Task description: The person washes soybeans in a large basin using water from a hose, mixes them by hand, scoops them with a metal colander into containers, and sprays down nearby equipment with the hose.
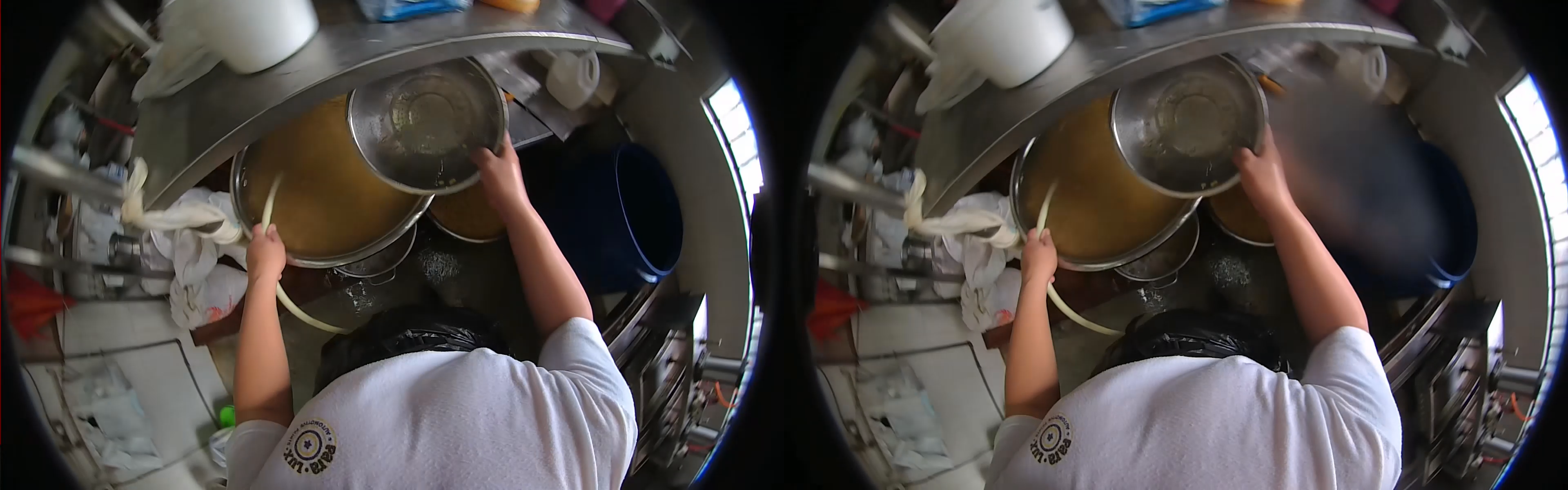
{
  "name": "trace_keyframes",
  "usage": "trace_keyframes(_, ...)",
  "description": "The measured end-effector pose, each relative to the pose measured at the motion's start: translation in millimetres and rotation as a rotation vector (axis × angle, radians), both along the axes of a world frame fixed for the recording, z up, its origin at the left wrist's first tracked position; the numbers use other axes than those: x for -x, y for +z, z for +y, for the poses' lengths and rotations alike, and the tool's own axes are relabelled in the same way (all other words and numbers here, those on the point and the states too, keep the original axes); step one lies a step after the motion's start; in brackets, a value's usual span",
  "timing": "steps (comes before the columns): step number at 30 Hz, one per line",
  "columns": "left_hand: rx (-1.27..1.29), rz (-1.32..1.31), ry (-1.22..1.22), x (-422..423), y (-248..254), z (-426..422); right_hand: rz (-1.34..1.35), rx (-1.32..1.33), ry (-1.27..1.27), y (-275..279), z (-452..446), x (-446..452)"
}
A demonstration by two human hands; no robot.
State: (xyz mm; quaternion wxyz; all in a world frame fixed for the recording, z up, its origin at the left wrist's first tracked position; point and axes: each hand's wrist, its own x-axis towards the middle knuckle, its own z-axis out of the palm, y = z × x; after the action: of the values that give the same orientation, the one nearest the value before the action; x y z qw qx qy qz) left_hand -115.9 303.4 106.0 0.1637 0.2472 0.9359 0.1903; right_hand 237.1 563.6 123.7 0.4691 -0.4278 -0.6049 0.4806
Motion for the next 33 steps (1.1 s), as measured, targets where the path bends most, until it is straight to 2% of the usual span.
trace_keyframes(2,-0.026,-0.007,-0.001,0.6,2.4,-2.3,-0.304,-0.118,0.017,28.4,0.2,46.8)
trace_keyframes(4,-0.045,-0.032,-0.012,8.3,-6.9,-5.3,-0.432,-0.541,-0.001,23.6,13.5,86.0)
trace_keyframes(6,-0.070,-0.014,0.005,15.4,-16.0,-7.6,-0.492,-0.593,0.034,25.4,26.8,113.9)
trace_keyframes(8,-0.063,0.049,-0.010,15.0,-19.9,-7.5,-0.615,-0.895,0.044,24.7,44.7,136.0)
trace_keyframes(9,-0.073,-0.001,-0.005,13.3,-13.5,-7.3,-0.650,-0.955,-0.002,28.5,48.5,148.6)
trace_keyframes(10,-0.069,-0.008,0.007,15.2,-15.2,-8.7,-0.652,-0.955,0.013,27.1,59.7,158.9)
trace_keyframes(12,-0.069,0.021,-0.036,17.9,-18.5,-8.7,-0.888,-0.951,0.143,26.9,86.0,175.9)
trace_keyframes(14,-0.059,0.009,-0.031,18.9,-15.7,-9.4,-0.886,-0.942,0.142,28.1,94.4,189.6)
trace_keyframes(16,-0.055,-0.033,-0.063,18.8,-7.8,-10.7,-0.955,-0.600,0.180,30.6,101.2,202.8)
trace_keyframes(20,-0.018,-0.076,-0.094,16.8,1.7,-21.2,-0.960,-0.707,0.211,-8.7,126.5,224.4)
trace_keyframes(22,-0.083,-0.062,-0.118,12.6,2.6,-32.7,-1.040,-0.943,0.241,-17.6,125.9,230.9)
trace_keyframes(23,-0.084,-0.059,-0.114,11.2,3.4,-39.8,-1.036,-0.946,0.243,-22.0,125.7,232.8)
trace_keyframes(25,-0.131,0.056,-0.195,3.5,8.2,-57.1,-1.034,-0.712,0.441,-28.7,123.3,229.4)
trace_keyframes(29,-0.119,0.024,-0.187,-9.8,30.3,-96.2,-0.937,-0.584,0.381,-17.8,108.8,215.0)
trace_keyframes(31,-0.187,-0.004,-0.177,-11.4,35.2,-118.6,-0.997,-0.319,0.402,-9.2,109.7,204.5)
trace_keyframes(33,-0.223,-0.012,-0.148,-15.4,36.2,-138.8,-0.943,-0.281,0.397,-32.7,115.5,193.8)
